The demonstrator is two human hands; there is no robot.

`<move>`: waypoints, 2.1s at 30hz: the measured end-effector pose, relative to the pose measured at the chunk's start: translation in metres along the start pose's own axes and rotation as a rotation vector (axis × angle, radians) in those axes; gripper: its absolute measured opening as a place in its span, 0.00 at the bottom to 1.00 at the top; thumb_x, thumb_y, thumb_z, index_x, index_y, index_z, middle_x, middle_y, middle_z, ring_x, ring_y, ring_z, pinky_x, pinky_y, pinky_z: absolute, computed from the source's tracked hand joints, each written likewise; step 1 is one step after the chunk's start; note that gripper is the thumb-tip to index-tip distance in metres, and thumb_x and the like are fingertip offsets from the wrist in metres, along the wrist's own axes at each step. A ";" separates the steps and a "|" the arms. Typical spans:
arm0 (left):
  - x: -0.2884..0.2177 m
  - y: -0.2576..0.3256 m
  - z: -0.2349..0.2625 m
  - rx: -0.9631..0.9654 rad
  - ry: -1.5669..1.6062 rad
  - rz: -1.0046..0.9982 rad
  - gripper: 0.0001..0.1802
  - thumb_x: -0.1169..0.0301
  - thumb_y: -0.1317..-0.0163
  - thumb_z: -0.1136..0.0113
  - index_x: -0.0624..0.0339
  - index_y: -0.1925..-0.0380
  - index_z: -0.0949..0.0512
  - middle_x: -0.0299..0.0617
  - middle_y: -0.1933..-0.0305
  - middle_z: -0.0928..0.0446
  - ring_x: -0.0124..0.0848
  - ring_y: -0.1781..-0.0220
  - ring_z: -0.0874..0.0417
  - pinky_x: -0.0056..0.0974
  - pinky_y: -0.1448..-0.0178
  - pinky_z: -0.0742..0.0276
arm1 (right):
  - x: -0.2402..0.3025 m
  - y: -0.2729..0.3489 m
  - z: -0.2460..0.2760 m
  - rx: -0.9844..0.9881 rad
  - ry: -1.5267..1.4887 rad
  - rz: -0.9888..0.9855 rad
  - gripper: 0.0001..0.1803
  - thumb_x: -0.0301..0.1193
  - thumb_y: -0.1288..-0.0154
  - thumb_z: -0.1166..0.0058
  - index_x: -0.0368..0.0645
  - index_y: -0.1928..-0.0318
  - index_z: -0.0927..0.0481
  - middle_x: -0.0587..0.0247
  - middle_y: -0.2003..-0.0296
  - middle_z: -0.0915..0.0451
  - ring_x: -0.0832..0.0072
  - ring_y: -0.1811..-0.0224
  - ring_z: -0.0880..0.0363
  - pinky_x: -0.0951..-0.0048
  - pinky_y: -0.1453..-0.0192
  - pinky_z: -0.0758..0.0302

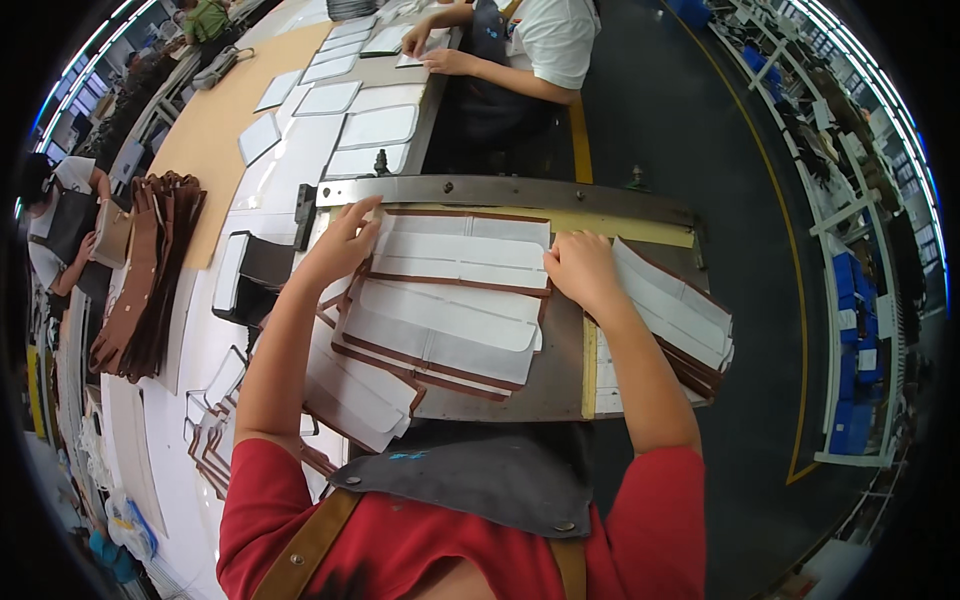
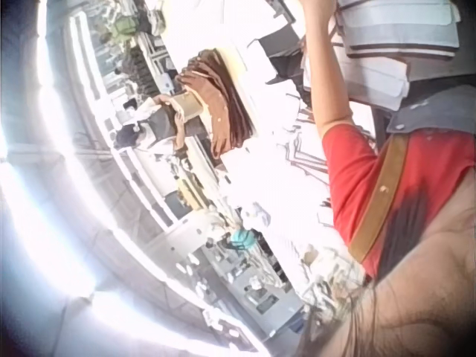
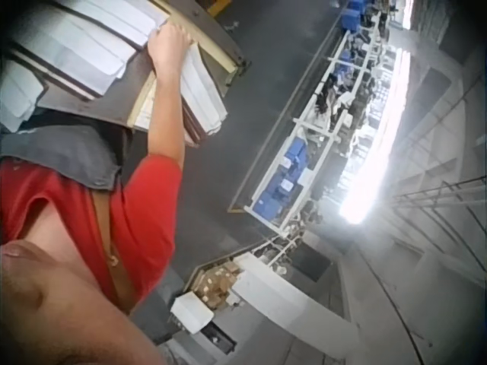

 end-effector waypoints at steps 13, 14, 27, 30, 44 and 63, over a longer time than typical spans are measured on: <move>-0.067 0.025 0.001 0.057 -0.079 -0.219 0.15 0.69 0.36 0.45 0.60 0.50 0.26 0.47 0.49 0.26 0.39 0.49 0.23 0.37 0.48 0.28 | 0.021 0.026 0.030 -0.293 -0.430 -0.049 0.08 0.23 0.44 0.48 0.39 0.73 0.34 0.58 0.80 0.27 0.63 0.77 0.25 0.65 0.74 0.31; -0.081 0.029 -0.005 0.093 -0.063 -0.261 0.15 0.69 0.36 0.45 0.60 0.51 0.26 0.47 0.50 0.26 0.41 0.49 0.24 0.38 0.47 0.28 | 0.021 0.030 0.029 -0.258 -0.524 -0.093 0.08 0.23 0.43 0.48 0.39 0.73 0.35 0.59 0.80 0.28 0.66 0.78 0.25 0.66 0.75 0.31; -0.179 0.119 -0.129 0.479 -0.095 -0.843 0.22 0.68 0.44 0.40 0.57 0.48 0.27 0.38 0.42 0.30 0.37 0.40 0.31 0.43 0.38 0.37 | -0.001 0.175 0.036 0.098 -0.475 -0.355 0.06 0.24 0.41 0.44 0.37 0.64 0.26 0.59 0.74 0.23 0.74 0.78 0.23 0.74 0.73 0.27; -0.184 0.121 -0.138 0.453 -0.162 -0.882 0.22 0.67 0.45 0.40 0.57 0.48 0.26 0.37 0.42 0.30 0.36 0.40 0.31 0.43 0.37 0.37 | 0.003 0.166 0.045 -0.156 -0.332 -0.220 0.05 0.27 0.41 0.45 0.41 0.65 0.26 0.59 0.70 0.25 0.61 0.69 0.23 0.63 0.64 0.26; -0.175 0.123 -0.146 0.458 -0.222 -0.833 0.30 0.64 0.49 0.36 0.54 0.44 0.30 0.37 0.33 0.38 0.37 0.37 0.35 0.46 0.35 0.41 | 0.025 0.137 0.025 -0.100 -0.105 0.122 0.06 0.23 0.43 0.45 0.39 0.64 0.25 0.59 0.67 0.27 0.62 0.61 0.26 0.65 0.58 0.26; -0.153 0.146 -0.118 0.574 -0.408 -0.768 0.41 0.57 0.58 0.29 0.51 0.41 0.33 0.43 0.31 0.42 0.43 0.28 0.44 0.56 0.27 0.52 | 0.010 0.139 0.024 -0.264 -0.363 0.008 0.06 0.22 0.42 0.46 0.39 0.62 0.25 0.60 0.68 0.28 0.62 0.64 0.24 0.65 0.60 0.27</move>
Point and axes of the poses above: each hand's wrist, its own y-axis away from the middle knuckle, its own z-axis out of the back of the hand, x = y × z, the point moved 7 cm from there along -y, towards the middle knuckle
